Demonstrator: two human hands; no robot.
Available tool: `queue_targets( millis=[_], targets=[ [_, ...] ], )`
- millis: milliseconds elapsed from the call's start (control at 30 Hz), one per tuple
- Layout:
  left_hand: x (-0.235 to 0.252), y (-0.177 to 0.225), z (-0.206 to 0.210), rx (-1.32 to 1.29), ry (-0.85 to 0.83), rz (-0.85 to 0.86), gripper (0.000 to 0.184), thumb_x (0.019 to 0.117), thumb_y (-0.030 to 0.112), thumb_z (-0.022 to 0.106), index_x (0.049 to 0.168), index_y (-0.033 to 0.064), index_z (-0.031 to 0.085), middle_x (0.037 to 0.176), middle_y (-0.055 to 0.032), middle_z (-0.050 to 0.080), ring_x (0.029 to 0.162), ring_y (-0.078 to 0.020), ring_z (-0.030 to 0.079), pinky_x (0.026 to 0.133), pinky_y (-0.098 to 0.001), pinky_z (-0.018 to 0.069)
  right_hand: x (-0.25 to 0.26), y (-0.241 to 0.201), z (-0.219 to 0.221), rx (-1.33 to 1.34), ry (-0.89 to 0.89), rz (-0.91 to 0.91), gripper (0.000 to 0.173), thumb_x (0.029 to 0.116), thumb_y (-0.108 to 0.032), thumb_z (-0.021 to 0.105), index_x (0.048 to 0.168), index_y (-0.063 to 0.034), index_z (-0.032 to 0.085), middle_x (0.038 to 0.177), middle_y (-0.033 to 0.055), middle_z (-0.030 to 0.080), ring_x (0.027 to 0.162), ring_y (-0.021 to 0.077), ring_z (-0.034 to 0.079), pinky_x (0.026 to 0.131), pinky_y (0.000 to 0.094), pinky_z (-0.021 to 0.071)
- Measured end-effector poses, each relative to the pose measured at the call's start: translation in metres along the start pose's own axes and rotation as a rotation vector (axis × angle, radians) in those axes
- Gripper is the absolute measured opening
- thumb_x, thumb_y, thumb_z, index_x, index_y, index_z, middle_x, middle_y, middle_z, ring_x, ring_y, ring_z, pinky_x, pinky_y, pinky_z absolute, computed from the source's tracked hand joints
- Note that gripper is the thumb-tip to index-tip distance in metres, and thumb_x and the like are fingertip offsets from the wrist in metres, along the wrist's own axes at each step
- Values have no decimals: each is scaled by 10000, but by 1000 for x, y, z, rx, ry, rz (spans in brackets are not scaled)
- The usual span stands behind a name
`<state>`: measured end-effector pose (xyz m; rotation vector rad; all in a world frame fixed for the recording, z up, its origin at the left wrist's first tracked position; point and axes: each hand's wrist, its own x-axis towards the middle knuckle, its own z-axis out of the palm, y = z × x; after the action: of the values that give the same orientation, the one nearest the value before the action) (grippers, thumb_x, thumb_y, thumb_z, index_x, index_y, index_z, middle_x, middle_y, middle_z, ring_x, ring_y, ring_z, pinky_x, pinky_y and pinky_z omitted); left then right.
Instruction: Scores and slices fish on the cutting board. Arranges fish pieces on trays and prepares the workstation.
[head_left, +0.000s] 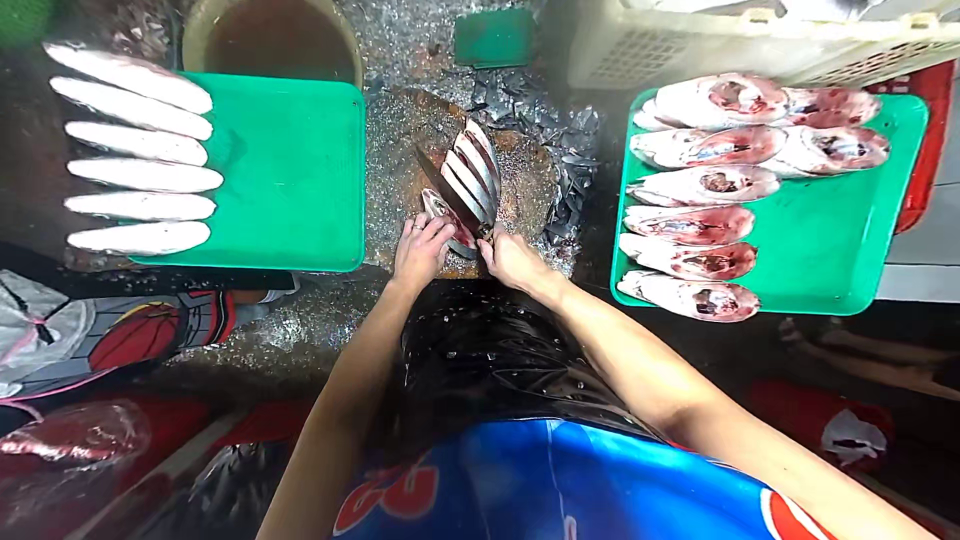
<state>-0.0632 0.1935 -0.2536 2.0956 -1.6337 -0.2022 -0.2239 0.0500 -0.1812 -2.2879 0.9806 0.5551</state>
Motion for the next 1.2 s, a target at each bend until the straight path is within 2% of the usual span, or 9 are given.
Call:
queue_targets(
  millis=[167,233,333,400,467,567,867,1100,1200],
  targets=[
    [-21,-8,7,-63,110,-60,252,997,123,547,1165,142,734,1301,-36,691,1256,-295,581,1044,-496,447,-49,29,8,70,-53,-12,433,1096,-423,395,1252,-55,561,886,152,691,831,340,720,739,552,595],
    [-10,-3,0,-95,142,-38,295,996,126,539,1226,173,718,1369,-10,659,1288,-292,554,1062,-491,430,-79,43,8,101,35,-19,448,1090,-424,399,1208,-35,587,846,134,686,816,314,716,760,519,587],
    [38,10,-22,-68,-162,73,521,911,191,727,1416,241,611,1515,4,552,1389,-350,472,1105,-570,390,-94,45,1,198,353,-42,432,1072,-356,456,1209,29,597,744,125,673,684,283,703,658,488,596],
    [66,14,-28,43,-372,136,684,796,250,850,1425,249,580,1497,-9,548,1356,-369,471,1070,-584,389,-88,36,-13,243,394,3,422,1080,-375,453,1227,1,574,752,116,659,671,280,689,637,502,587],
    [75,8,-31,130,-435,169,683,742,222,868,1375,204,612,1439,-61,581,1305,-390,497,1037,-588,398,-80,26,-26,236,335,35,428,1087,-414,439,1227,-27,557,762,113,650,678,287,684,641,511,578],
    [55,-8,-34,131,-343,160,576,782,98,774,1332,210,648,1405,-91,605,1295,-388,514,1050,-583,396,-65,8,-37,152,186,45,433,1085,-454,436,1221,-60,553,763,116,660,702,312,702,647,532,583],
    [24,-17,-18,81,-209,101,510,856,96,694,1342,246,655,1427,-40,597,1286,-339,529,1066,-547,401,31,-34,-16,10,31,116,501,1088,-460,361,1272,-23,520,980,201,704,954,394,732,790,566,593],
    [1,-16,-22,-19,-126,42,416,941,124,617,1337,237,675,1444,-8,600,1286,-330,531,1051,-553,404,-58,19,3,150,-2,119,436,1089,-447,417,1209,-62,581,874,160,683,829,349,713,738,570,581],
    [42,-2,-32,-44,-224,119,604,868,143,716,1441,274,580,1543,25,514,1428,-329,422,1120,-584,347,-89,30,6,242,272,62,408,1082,-387,442,1168,-17,592,743,102,652,695,269,692,671,487,587]
  ],
)
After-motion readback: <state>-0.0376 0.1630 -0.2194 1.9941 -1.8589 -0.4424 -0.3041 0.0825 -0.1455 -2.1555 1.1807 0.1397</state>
